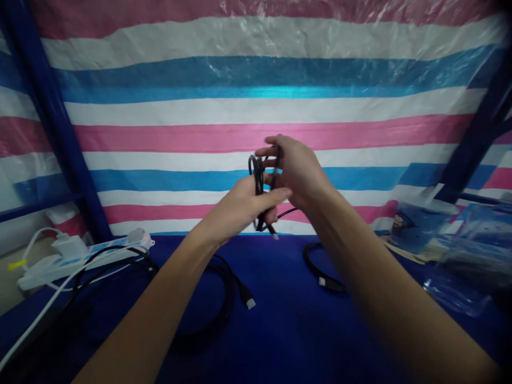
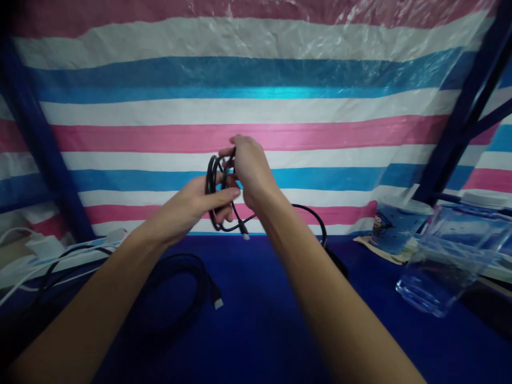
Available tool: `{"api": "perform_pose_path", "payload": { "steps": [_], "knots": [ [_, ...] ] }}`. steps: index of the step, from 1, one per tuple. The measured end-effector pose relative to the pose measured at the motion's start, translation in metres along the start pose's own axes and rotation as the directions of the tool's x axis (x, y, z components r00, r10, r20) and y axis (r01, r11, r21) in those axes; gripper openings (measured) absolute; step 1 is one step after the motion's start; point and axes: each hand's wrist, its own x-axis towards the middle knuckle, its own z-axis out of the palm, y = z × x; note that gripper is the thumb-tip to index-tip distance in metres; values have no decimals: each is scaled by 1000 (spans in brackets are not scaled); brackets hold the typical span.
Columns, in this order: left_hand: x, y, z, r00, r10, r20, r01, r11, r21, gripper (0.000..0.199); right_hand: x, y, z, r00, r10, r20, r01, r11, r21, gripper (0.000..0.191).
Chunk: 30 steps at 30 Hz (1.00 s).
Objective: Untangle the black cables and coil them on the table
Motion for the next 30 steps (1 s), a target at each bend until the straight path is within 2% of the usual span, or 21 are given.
{"api": "perform_pose_path", "payload": {
  "steps": [2, 4, 6, 8, 9, 11, 14, 15, 17, 18, 19, 21, 23, 25, 27, 28, 30],
  "knots": [
    [9, -2, -8, 986, -60, -157, 37, 989, -145, 11, 7, 1, -22, 976, -136, 169, 180, 941, -286, 20],
    [18, -1, -21, 942, -148, -301, 74, 967, -244, 9, 9, 2, -47, 931, -200, 306, 342, 771, -537, 24],
    [26, 0, -34, 900, -217, -379, 118, 956, -268, 10, 5, 8, -68, 881, -146, 450, 441, 598, -670, 44],
    [32, 1, -44, 879, -237, -414, 134, 955, -263, 12, -2, 22, -81, 802, 38, 596, 494, 519, -698, 63],
    [35, 1, -47, 874, -237, -424, 130, 955, -266, 13, -5, 32, -85, 748, 143, 648, 501, 519, -693, 68],
    [39, -2, -50, 870, -227, -438, 110, 955, -277, 13, -7, 50, -90, 627, 324, 708, 465, 574, -674, 70],
    [44, -9, -53, 868, -207, -452, 82, 957, -279, 10, -3, 66, -102, 474, 478, 739, 292, 707, -644, 56],
    [46, -12, -54, 874, -208, -440, 88, 956, -279, 9, 0, 68, -109, 433, 506, 746, 212, 747, -630, 49],
    [48, -19, -57, 890, -219, -400, 114, 956, -269, 8, 5, 66, -125, 396, 529, 751, 71, 797, -599, 37],
    [49, -22, -59, 896, -225, -383, 129, 957, -259, 7, 6, 64, -133, 402, 518, 755, 25, 818, -575, 32],
    [50, -25, -60, 899, -232, -371, 145, 958, -249, 7, 8, 61, -139, 428, 494, 757, 1, 837, -547, 30],
    [51, -29, -61, 908, -236, -347, 162, 960, -229, 7, 8, 55, -146, 506, 436, 744, 13, 859, -512, 28],
    [52, -29, -57, 931, -228, -285, 174, 964, -201, 11, 7, 49, -143, 603, 397, 692, 78, 834, -547, 22],
    [52, -27, -47, 962, -215, -170, 194, 972, -132, 18, 3, 46, -130, 738, 343, 582, 176, 735, -655, 18],
    [50, -23, -31, 974, -223, -33, 222, 975, -22, 25, -1, 45, -114, 879, 176, 442, 267, 587, -764, 21],
    [50, -21, -22, 973, -229, 26, 227, 973, 38, 27, -4, 45, -107, 927, 69, 370, 288, 503, -815, 25],
    [48, -16, -4, 970, -218, 110, 202, 969, 140, 24, -8, 45, -97, 961, -141, 237, 271, 334, -903, 37]
  ]
}}
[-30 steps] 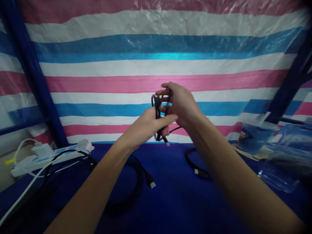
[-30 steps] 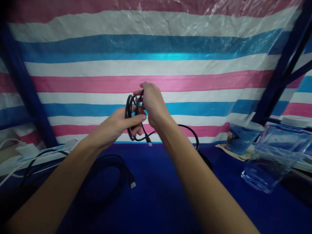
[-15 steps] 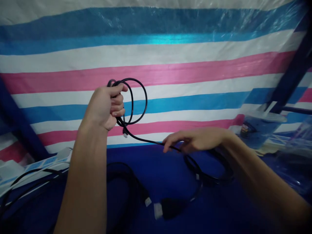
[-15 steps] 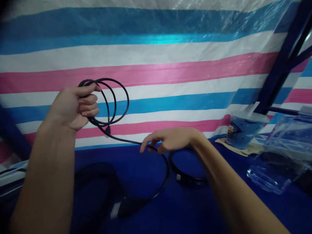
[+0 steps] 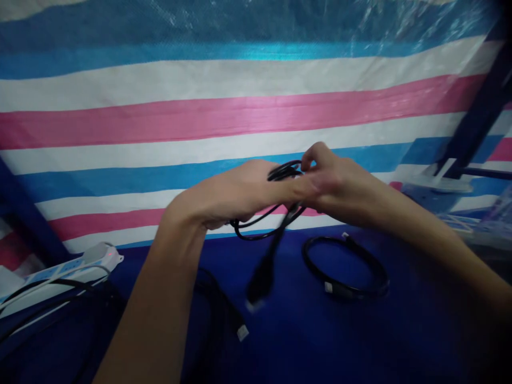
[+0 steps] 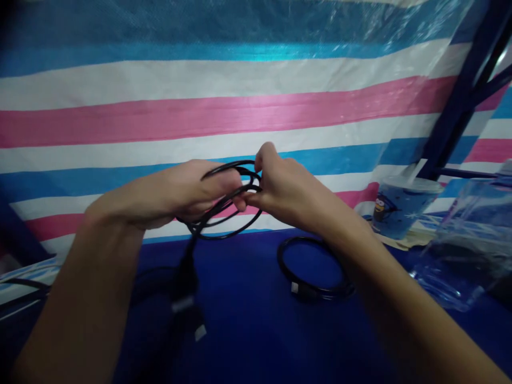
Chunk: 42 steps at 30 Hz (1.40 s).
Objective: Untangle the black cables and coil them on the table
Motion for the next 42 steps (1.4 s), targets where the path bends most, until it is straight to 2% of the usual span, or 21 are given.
{"api": "perform_pose_path", "payload": {
  "steps": [3, 5, 7, 10, 13, 15, 16, 18, 21, 22, 24, 26, 27, 30, 33, 35, 37, 38, 40, 41, 42],
  "knots": [
    [0, 8, 19, 991, 65, 118, -77, 992, 100, 17, -2, -2, -3, 966, -22, -256, -26, 983, -183, 42],
    [1, 9, 25, 976, 104, 189, -130, 983, 127, 13, -2, 3, -8, 962, -95, -255, 71, 992, -102, 31],
    [5, 5, 24, 967, 175, 186, -199, 973, 119, 9, -1, 10, -11, 983, -104, -150, 131, 975, 182, 13],
    [17, -16, 19, 950, 313, 27, -313, 948, 50, 9, 0, 26, 0, 999, -30, 42, -1, 803, 596, 11],
    [32, -44, 16, 898, 375, -231, -406, 908, -105, 16, 1, 40, 25, 986, 8, 164, -141, 553, 821, 17],
    [39, -58, 16, 870, 352, -346, -437, 875, -210, 18, 3, 42, 40, 984, 75, 163, -179, 389, 904, 19],
    [42, -61, 17, 871, 333, -360, -427, 876, -224, 16, 4, 39, 44, 983, 131, 129, -168, 362, 917, 19],
    [43, -62, 17, 878, 310, -365, -376, 918, -127, 17, 5, 29, 42, 973, 229, 0, -116, 493, 862, 18],
    [37, -50, 16, 866, 366, -340, -324, 930, 174, 26, 4, 7, 19, 980, 150, -133, -69, 876, 478, 16],
    [34, -46, 16, 885, 370, -281, -319, 924, 213, 20, 2, 1, 10, 988, 96, -118, -55, 950, 308, 19],
    [28, -39, 15, 949, 306, -78, -293, 946, 137, 9, -1, -5, -6, 999, 19, -40, -16, 998, 68, 24],
    [24, -36, 14, 970, 228, 78, -226, 973, -32, 8, -4, -3, -17, 998, -19, 56, 15, 997, 72, 21],
    [23, -35, 13, 970, 228, 84, -217, 969, -117, 10, -5, 1, -20, 993, -28, 114, 8, 986, 168, 16],
    [24, -37, 11, 942, 324, -93, -337, 896, -289, 12, -6, 16, -18, 959, -47, 279, -128, 806, 578, 25],
    [27, -42, 9, 921, 349, -171, -387, 860, -332, 14, -5, 23, -8, 950, -22, 312, -242, 583, 776, 23],
    [29, -45, 8, 941, 309, -137, -333, 916, -225, 23, -4, 21, -2, 968, 51, 244, -235, 512, 826, 18],
    [31, -48, 7, 938, 304, -169, -303, 953, 32, 33, -4, 16, 1, 978, 123, 168, -207, 494, 845, 16],
    [31, -49, 8, 910, 345, -229, -311, 935, 169, 34, -4, 13, 1, 978, 139, 159, -207, 495, 844, 15],
    [32, -51, 11, 807, 475, -350, -358, 866, 350, 30, -5, 10, -1, 970, 128, 208, -244, 509, 825, 16],
    [33, -51, 13, 759, 525, -386, -388, 840, 379, 27, -6, 10, -3, 962, 117, 248, -272, 522, 808, 16],
    [33, -52, 16, 740, 541, -399, -416, 835, 361, 27, -6, 10, -4, 952, 111, 284, -298, 540, 787, 15]
  ]
}}
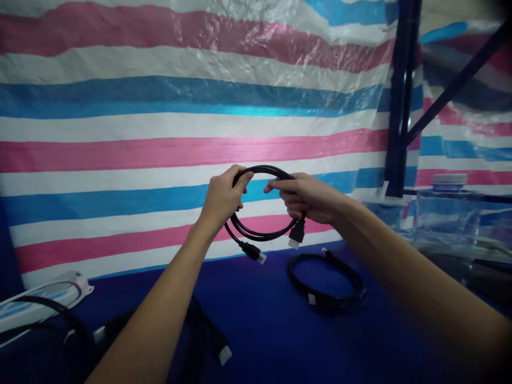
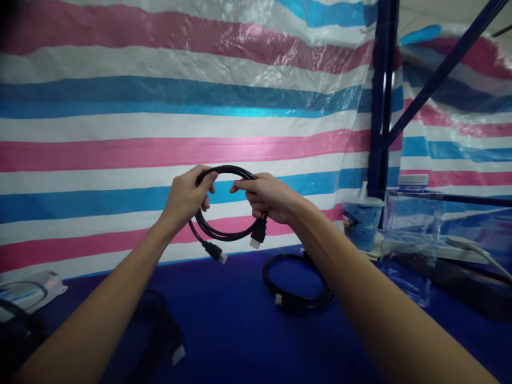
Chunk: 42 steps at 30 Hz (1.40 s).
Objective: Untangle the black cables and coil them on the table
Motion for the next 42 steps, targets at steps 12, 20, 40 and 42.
{"api": "perform_pose_path", "payload": {
  "steps": [12, 20, 40, 42],
  "knots": [
    [4, 8, -7, 854, -436, 283, 519, 739, -429, 45, 3, 7, 9, 912, -408, -55, 359, 854, -376, 37],
    [5, 17, -8, 936, -259, 239, 337, 853, -399, 27, 7, 10, 9, 879, -460, -126, 346, 797, -495, 32],
    [4, 11, -1, 865, -351, 359, 498, 694, -521, 20, 4, 2, -5, 927, -279, -249, 332, 922, 201, 29],
    [-5, 1, 7, 840, -460, 289, 525, 554, -646, 18, 9, 17, 0, 941, -243, -237, 287, 942, 175, 30]
  ]
}}
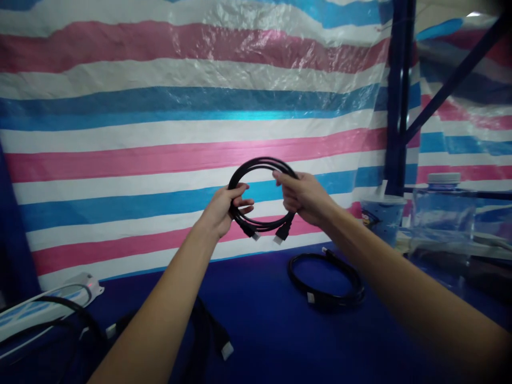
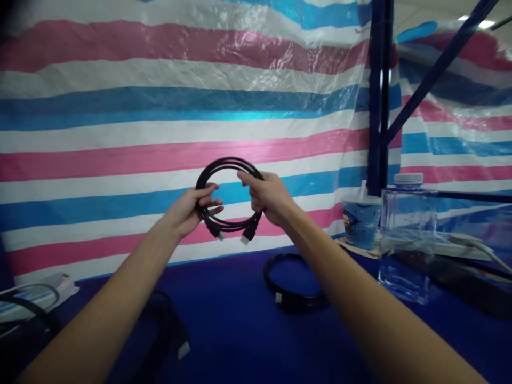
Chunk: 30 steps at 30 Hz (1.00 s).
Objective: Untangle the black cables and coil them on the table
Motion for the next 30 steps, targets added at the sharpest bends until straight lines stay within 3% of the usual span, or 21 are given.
{"api": "perform_pose_path", "payload": {
  "steps": [2, 5, 8, 11, 16, 20, 22, 27, 30],
  "knots": [
    [-8, -22, -5, 988, 6, -151, -17, 997, -69, 18, -7, 23, 5, 998, 69, -10, -70, 996, -60, 32],
    [-36, -60, -19, 961, -32, -275, 19, 999, -47, 22, -32, 61, 14, 982, 188, 12, -182, 966, -181, 34],
    [-70, -91, -34, 940, -80, -331, 84, 996, -1, 27, -66, 93, 24, 962, 263, 80, -248, 956, -158, 36],
    [-91, -105, -42, 937, -93, -337, 118, 991, 55, 29, -95, 111, 33, 954, 299, 7, -296, 949, -109, 36],
    [-98, -98, -31, 954, -100, -284, 120, 991, 54, 38, -106, 96, 41, 956, 279, -93, -285, 956, -63, 35],
    [-95, -88, -23, 979, 53, -199, -22, 987, 157, 38, -99, 69, 34, 991, 41, -127, -73, 962, -264, 36],
    [-93, -90, -26, 991, 40, -125, -7, 968, 253, 38, -98, 67, 27, 995, -37, -97, -1, 931, -366, 36],
    [-97, -104, -35, 994, -78, -75, 96, 952, 291, 32, -100, 88, 16, 985, 161, 55, -143, 958, -248, 39],
    [-100, -106, -31, 991, -99, -89, 113, 980, 166, 36, -100, 88, 20, 967, 247, 56, -238, 963, -124, 39]
  ]
}}
